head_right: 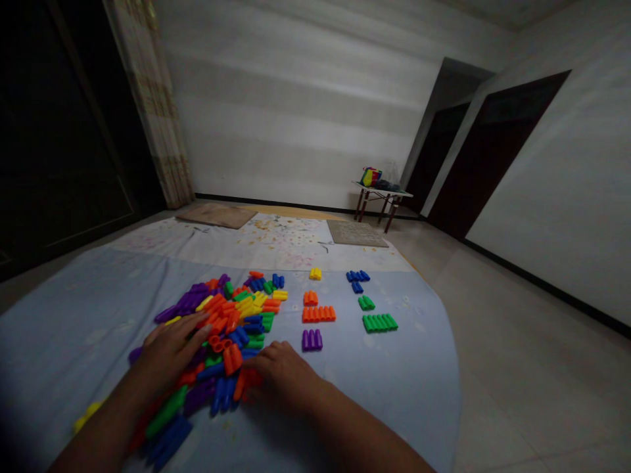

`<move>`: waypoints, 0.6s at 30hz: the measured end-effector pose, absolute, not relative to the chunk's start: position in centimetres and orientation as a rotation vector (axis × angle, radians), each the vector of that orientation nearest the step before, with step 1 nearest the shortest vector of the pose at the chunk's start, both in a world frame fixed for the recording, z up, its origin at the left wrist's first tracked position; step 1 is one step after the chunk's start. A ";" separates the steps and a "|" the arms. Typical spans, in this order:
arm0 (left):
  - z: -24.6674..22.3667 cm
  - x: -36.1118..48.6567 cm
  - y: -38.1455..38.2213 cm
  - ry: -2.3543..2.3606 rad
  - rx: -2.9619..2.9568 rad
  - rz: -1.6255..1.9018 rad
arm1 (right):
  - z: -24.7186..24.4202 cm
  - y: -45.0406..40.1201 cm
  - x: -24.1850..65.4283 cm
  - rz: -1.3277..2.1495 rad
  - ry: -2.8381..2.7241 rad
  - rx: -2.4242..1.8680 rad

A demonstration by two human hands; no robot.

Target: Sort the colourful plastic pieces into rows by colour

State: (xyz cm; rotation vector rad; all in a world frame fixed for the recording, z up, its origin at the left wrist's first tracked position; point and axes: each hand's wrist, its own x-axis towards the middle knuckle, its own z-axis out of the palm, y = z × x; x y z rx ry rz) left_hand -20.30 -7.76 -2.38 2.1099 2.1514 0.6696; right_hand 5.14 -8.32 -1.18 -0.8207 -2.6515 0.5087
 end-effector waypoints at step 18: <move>-1.5 -19.7 -8.1 2.151 2.079 0.660 | -0.8 -7.6 7.5 0.522 -2.649 -0.802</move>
